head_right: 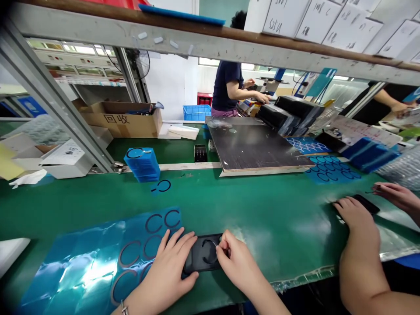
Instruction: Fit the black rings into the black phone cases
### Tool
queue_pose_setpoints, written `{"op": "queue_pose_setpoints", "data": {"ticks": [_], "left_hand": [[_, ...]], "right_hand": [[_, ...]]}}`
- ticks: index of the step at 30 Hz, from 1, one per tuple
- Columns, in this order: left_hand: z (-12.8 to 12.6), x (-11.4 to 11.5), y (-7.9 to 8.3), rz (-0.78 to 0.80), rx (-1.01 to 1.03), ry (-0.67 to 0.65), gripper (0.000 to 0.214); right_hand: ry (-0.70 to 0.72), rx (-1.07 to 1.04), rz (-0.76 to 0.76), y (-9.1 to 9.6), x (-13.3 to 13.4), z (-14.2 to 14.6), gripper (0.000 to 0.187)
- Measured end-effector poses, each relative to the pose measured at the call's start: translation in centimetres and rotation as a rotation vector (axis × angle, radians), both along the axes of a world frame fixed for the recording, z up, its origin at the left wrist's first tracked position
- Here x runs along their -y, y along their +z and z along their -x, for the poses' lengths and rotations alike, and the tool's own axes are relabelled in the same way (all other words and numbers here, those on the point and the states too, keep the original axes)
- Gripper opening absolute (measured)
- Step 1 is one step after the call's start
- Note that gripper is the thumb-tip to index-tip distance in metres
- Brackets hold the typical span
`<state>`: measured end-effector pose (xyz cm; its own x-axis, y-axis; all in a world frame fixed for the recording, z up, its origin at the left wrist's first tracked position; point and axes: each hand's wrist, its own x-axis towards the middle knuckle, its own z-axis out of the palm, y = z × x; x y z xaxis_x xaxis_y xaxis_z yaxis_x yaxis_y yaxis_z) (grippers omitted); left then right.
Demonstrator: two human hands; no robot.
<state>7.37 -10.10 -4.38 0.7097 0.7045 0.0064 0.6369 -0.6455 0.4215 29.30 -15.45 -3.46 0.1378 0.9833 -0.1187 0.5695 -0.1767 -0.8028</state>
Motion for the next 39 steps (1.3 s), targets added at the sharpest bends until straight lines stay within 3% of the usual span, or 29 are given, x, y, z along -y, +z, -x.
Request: {"op": "queue_pose_setpoints", "data": {"ticks": [14,23,31,39], "left_hand": [[0.2,-0.1,-0.5,-0.091,-0.015,-0.067,0.070],[0.1,0.0,-0.1,-0.111,-0.076,-0.087,0.065],[0.1,0.1,-0.2,-0.113,-0.095,-0.082,0.064],[-0.5,0.1,0.8,-0.105,-0.140,-0.057,0.063]], "right_hand": [[0.136,0.366,-0.126,-0.3,0.0,0.6,0.021],[0.246,0.592,-0.246,-1.8,-0.1,1.0,0.023],[0.284,0.604,-0.322,-0.4,0.5,-0.5,0.018],[0.303,0.532,-0.404,-1.1,1.6,-1.0,0.026]]}}
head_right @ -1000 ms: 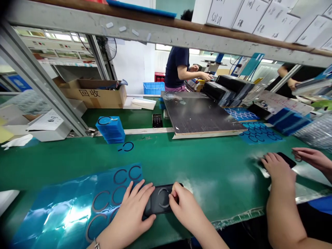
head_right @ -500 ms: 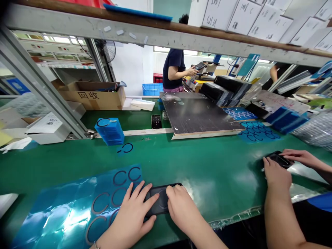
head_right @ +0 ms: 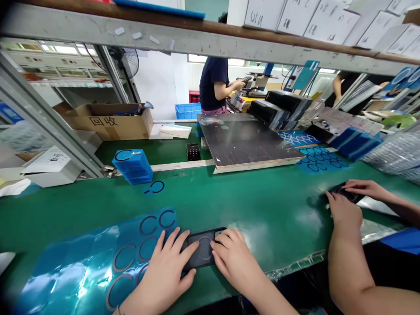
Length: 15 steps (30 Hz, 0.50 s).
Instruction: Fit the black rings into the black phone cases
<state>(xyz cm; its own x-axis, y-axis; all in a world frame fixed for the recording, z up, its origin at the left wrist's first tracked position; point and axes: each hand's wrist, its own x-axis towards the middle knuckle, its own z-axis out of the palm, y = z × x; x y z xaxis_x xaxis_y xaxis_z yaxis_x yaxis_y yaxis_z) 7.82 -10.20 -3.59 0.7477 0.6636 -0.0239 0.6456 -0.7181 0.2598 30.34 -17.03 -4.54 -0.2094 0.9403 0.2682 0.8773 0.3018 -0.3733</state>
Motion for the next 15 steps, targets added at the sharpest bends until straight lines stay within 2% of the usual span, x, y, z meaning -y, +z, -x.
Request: {"op": "queue_pose_setpoints", "data": {"ticks": [4,9,15], "left_hand": [[-0.04,-0.03,-0.06,-0.004,0.009,0.010,0.063],[-0.38,0.11,-0.11,0.013,-0.003,0.024,0.069],[-0.91,0.24,-0.17,-0.005,-0.001,0.058,0.057]], "right_hand": [[0.021,0.005,0.034,0.23,-0.14,-0.06,0.026],[-0.017,0.048,0.027,-0.39,-0.34,0.20,0.030],[0.006,0.047,0.044,-0.28,-0.81,0.42,0.029]]}}
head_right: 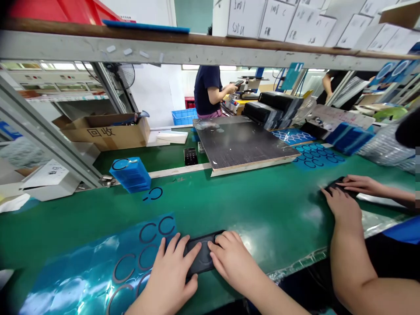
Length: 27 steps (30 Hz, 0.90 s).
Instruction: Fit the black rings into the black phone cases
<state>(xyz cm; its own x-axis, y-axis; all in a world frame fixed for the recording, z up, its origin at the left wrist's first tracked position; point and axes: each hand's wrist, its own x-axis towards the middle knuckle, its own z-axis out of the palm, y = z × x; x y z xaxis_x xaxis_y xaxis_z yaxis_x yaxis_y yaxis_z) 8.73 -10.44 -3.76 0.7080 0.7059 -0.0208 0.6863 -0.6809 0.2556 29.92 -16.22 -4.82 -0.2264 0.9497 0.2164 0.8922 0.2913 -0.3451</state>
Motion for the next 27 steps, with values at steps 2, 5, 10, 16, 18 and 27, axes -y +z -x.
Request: {"op": "queue_pose_setpoints", "data": {"ticks": [2,5,10,16,18,27], "left_hand": [[0.2,-0.2,-0.3,-0.030,0.001,-0.015,0.056],[0.8,-0.4,-0.7,-0.121,0.013,-0.076,0.059],[2.2,0.1,-1.1,-0.349,0.064,-0.137,0.057],[2.8,1.3,-1.7,-0.422,0.162,-0.217,0.040],[2.7,1.5,-2.0,-0.410,0.192,-0.214,0.041],[1.4,1.6,-1.7,-0.371,0.172,-0.150,0.044]], "right_hand": [[-0.005,-0.026,0.011,0.3,0.1,-0.2,0.029],[-0.003,-0.072,0.007,0.7,0.7,-0.5,0.027],[0.133,-0.070,0.038,1.2,2.1,-0.7,0.026],[0.179,-0.057,0.134,1.1,1.9,-0.6,0.029],[0.149,-0.090,0.140,1.0,1.7,-0.5,0.027],[0.178,-0.121,0.094,0.2,1.7,-1.0,0.028]]}}
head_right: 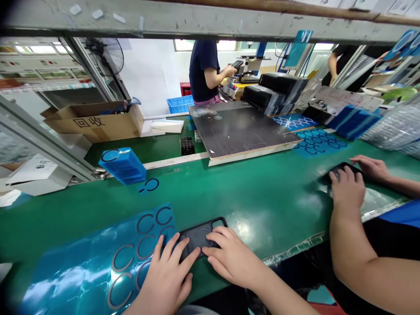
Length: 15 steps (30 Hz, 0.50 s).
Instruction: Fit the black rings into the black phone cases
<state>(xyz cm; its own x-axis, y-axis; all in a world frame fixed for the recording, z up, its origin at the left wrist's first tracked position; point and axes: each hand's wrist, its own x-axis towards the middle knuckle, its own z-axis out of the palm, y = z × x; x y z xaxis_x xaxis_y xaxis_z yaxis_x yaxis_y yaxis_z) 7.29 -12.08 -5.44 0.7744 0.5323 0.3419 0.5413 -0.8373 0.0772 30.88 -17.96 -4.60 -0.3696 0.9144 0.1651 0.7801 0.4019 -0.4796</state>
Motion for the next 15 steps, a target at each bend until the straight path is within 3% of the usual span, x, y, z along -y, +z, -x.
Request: {"op": "queue_pose_setpoints", "data": {"ticks": [3,6,8,12,15], "left_hand": [[0.0,0.0,0.3,0.046,-0.042,0.007,0.040],[0.2,-0.2,0.8,0.137,-0.095,0.001,0.036],[0.1,-0.6,1.3,0.208,-0.105,-0.005,0.037],[-0.4,-1.5,2.7,0.247,-0.099,0.033,0.065],[0.3,-2.6,4.0,0.256,-0.095,0.047,0.081]], "right_hand": [[0.006,0.029,-0.003,0.2,-0.4,-1.2,0.038],[-0.102,0.098,0.064,0.4,-1.3,-2.5,0.082],[-0.137,0.114,0.121,0.5,-1.9,-3.0,0.098],[-0.109,0.059,0.162,1.2,-2.5,-2.2,0.096],[-0.080,0.011,0.080,2.0,-3.1,-0.6,0.090]]}}
